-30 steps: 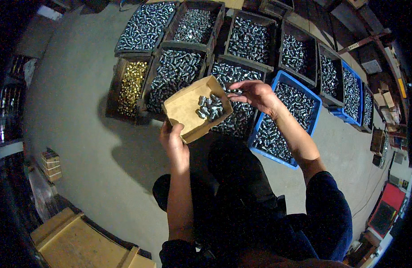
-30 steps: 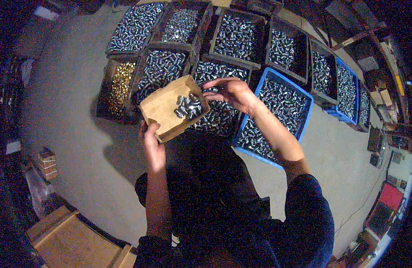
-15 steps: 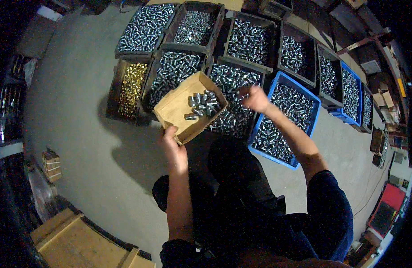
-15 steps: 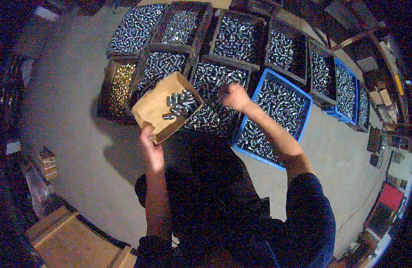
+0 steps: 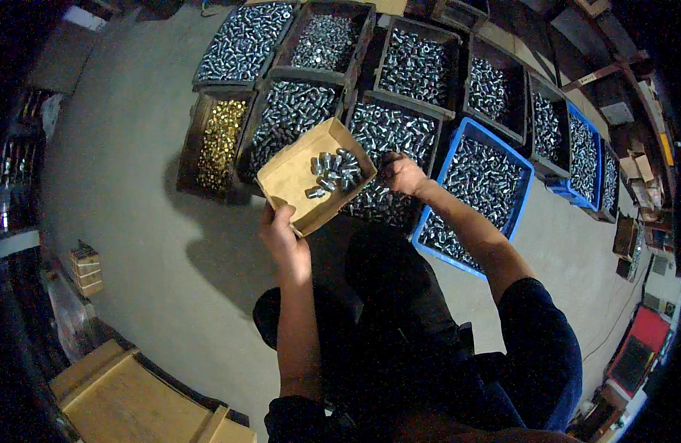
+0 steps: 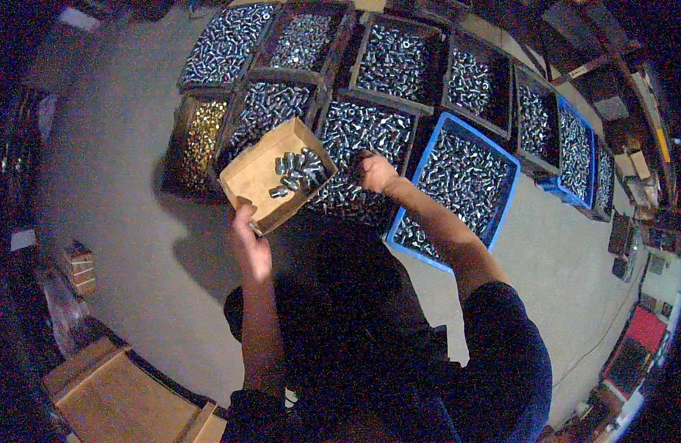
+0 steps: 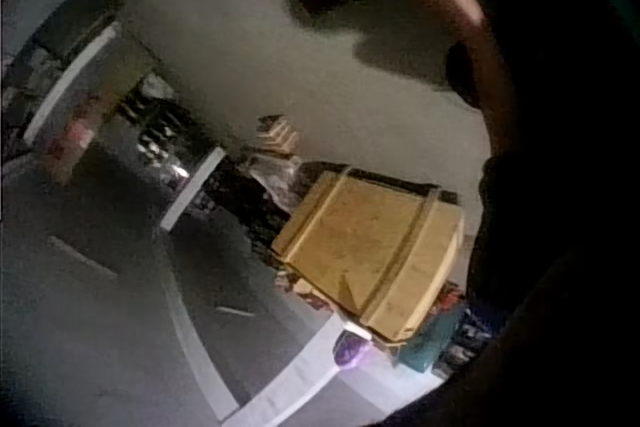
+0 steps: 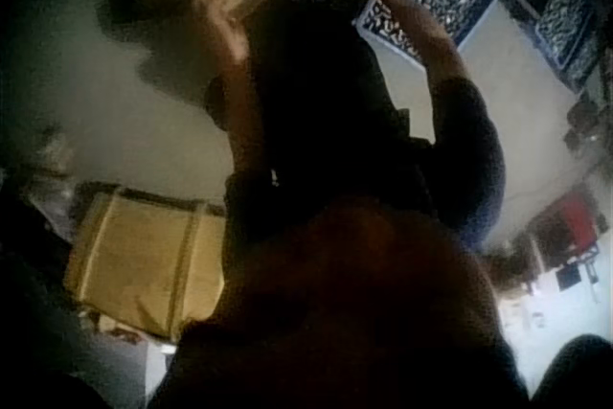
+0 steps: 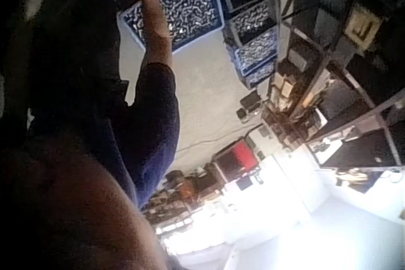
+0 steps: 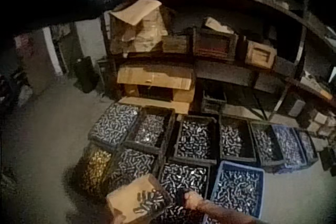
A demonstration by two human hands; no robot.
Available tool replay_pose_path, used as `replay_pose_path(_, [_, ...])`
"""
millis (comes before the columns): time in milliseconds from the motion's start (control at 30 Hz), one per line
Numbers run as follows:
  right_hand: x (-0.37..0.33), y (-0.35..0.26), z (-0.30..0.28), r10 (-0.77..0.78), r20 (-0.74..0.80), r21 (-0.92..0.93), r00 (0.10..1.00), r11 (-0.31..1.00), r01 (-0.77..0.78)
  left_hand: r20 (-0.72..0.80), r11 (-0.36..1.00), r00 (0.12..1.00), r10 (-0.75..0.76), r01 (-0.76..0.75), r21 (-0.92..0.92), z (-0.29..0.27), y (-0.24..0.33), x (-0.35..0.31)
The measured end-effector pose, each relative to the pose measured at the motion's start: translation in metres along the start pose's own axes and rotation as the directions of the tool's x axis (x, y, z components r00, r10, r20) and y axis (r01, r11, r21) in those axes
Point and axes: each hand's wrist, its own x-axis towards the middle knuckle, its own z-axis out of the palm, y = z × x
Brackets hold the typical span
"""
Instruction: The person picks up a small cardboard box and sorts metallic fasteners from a large blue bin into the box. The person handles the fasteners by hand, picking them up from the bin and placing them into the box one by one.
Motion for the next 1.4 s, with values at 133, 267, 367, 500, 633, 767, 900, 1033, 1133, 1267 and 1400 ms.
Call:
replay_pose_path(133, [0.003, 0.017, 0.017, 0.199, -0.005, 0.282, 0.98, 0.94, -0.19, 0.064, 0.994, 0.993, 0.097, -0.099, 0.038, -0.009, -0.007, 0.001])
replay_pose_path(267, [-0.004, 0.008, -0.014, -0.282, -0.118, -0.361, 0.952, 0.905, 0.224, -0.037, 0.999, 0.999, 0.036, -0.035, 0.024, -0.007, 0.005, -0.001])
replay_pose_path(367, [-0.023, 0.072, 0.007, -0.077, -0.352, 0.051, 0.933, 0.994, 0.102, -0.027, 0.999, 0.999, -0.024, 0.024, 0.033, 0.014, 0.004, -0.003])
replay_pose_path(500, [-0.016, 0.002, -0.072, 0.464, 0.183, 0.972, 0.867, -0.217, -0.089, -0.008, 0.997, 0.999, 0.04, -0.039, 0.067, 0.002, 0.007, -0.003])
replay_pose_path(633, [-0.021, -0.07, -0.176, 0.305, -0.144, 0.989, 0.941, 0.015, 0.147, -0.002, 0.994, 1.0, 0.017, -0.016, 0.11, 0.015, 0.002, -0.004])
replay_pose_path(767, [-0.014, -0.125, -0.206, -0.098, -0.214, 0.852, 0.972, 0.468, 0.235, 0.036, 0.998, 0.999, -0.028, 0.026, 0.062, 0.01, -0.009, 0.003])
replay_pose_path(900, [-0.005, -0.093, -0.202, 0.047, -0.442, 0.73, 0.896, 0.599, 0.329, 0.017, 0.996, 0.996, -0.09, 0.091, -0.025, 0.0, -0.01, 0.003])
replay_pose_path(1033, [0.0, -0.037, -0.128, 0.138, -0.135, 0.382, 0.981, 0.921, -0.077, 0.16, 0.961, 0.965, 0.208, -0.232, 0.153, -0.02, -0.021, 0.001])
replay_pose_path(1133, [0.004, -0.031, -0.057, 0.102, -0.106, 0.145, 0.989, 0.986, -0.086, 0.13, 0.992, 0.987, 0.097, -0.106, 0.065, -0.007, -0.005, -0.007])
replay_pose_path(1267, [0.012, -0.059, -0.043, 0.05, -0.132, 0.011, 0.99, 0.999, -0.049, 0.171, 1.0, 0.985, 0.018, -0.018, -0.004, 0.002, 0.006, -0.015])
replay_pose_path(1400, [0.018, -0.05, -0.027, -0.008, -0.232, 0.055, 0.973, 0.998, 0.022, 0.163, 0.998, 0.985, 0.059, -0.054, -0.033, 0.007, 0.01, -0.023])
